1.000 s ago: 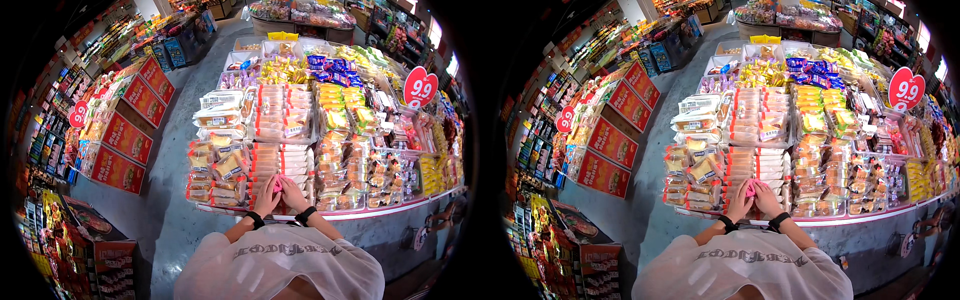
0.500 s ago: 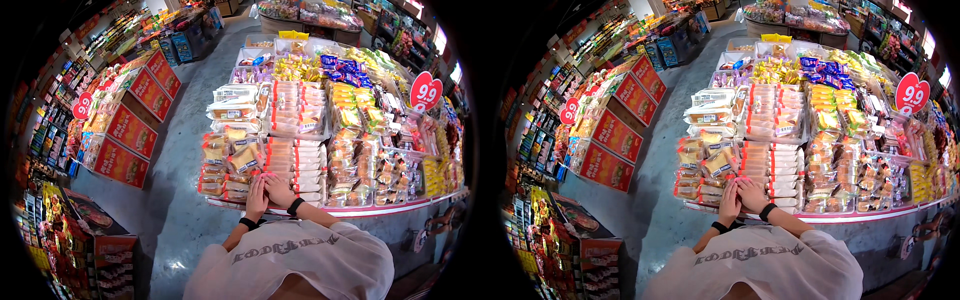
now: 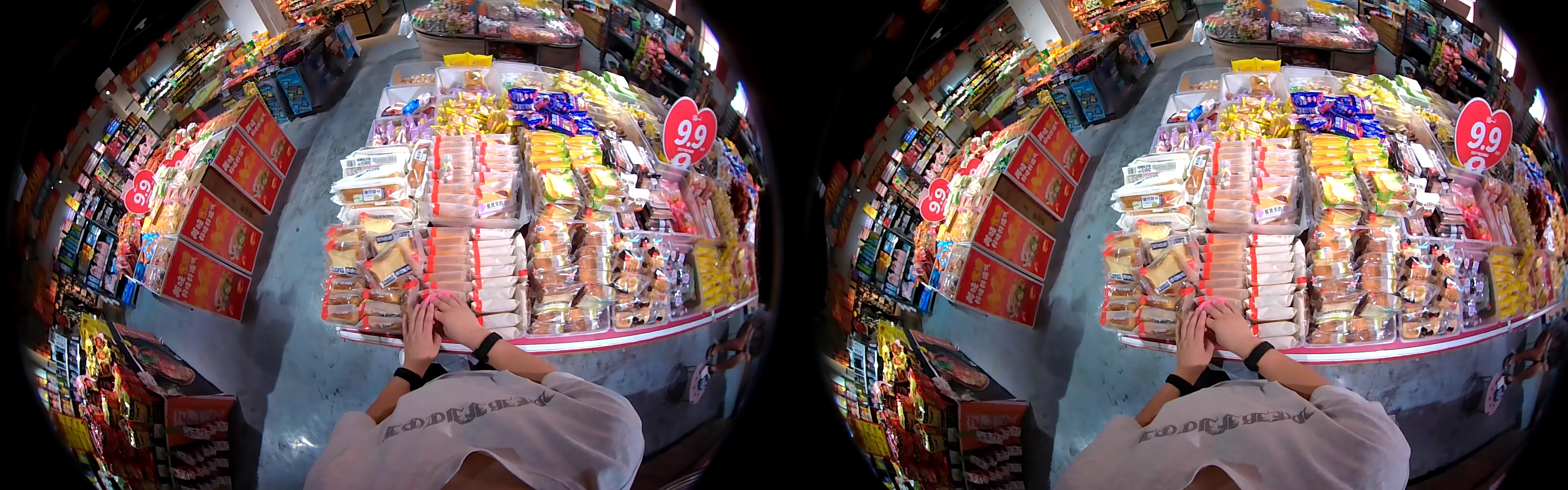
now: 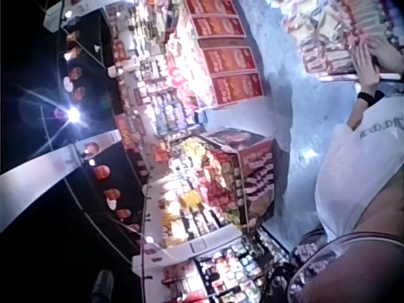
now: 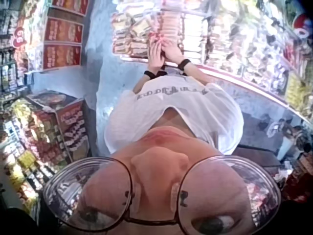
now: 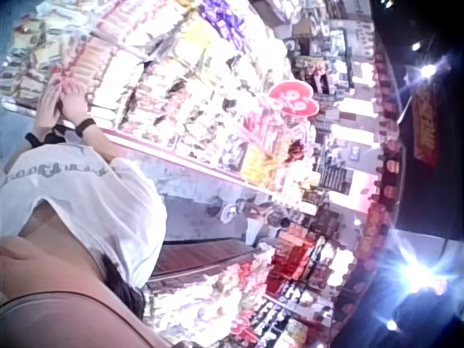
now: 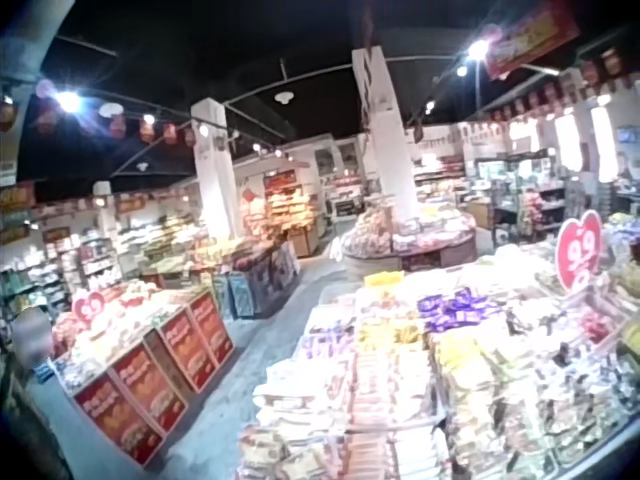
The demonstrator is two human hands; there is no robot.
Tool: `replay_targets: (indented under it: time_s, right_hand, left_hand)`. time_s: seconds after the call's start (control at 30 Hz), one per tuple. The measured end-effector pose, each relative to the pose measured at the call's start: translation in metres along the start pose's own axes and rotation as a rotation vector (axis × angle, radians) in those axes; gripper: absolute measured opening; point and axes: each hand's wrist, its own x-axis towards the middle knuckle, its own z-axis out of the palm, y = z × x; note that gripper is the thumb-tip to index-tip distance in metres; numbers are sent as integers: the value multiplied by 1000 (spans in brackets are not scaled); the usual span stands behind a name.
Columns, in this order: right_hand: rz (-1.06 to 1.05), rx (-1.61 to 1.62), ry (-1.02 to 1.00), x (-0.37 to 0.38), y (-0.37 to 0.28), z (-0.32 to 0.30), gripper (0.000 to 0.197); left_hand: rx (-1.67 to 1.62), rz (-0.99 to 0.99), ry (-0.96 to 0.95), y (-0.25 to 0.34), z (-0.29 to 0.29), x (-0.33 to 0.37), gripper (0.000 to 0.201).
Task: The person wipes the front edge and top surface of a bread shelf using a pink cloth, moving along the length of the display unit and periodically adjusting packaged items.
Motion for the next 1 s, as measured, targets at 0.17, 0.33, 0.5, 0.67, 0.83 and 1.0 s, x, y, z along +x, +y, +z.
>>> replay_targets:
  time_s: [0.17,0.33,0.5,0.67,0.83,1.0]
  right_hand:
    - [37,136,65,-26,10,-33,31]
    - [137,105,147,-65,35,-63,29]
    - [235,113,43,-112,61,-86,25]
    - [248,108,139,-141,70,-98,23]
    - [262,108,147,-154,76,-102,30]
    - [166,121,149,-154,79,-93,37]
  left_hand:
    - [37,24,10,30,12,-3,66]
    - [84,54,-23,59,41,-6,66]
    - [52,83,-87,89,69,-1,65]
    - [149,187,-174,111,86,14,69]
    - [192,209,-210,113,88,23,64]
    - [303,204,-222,91,91,14,58]
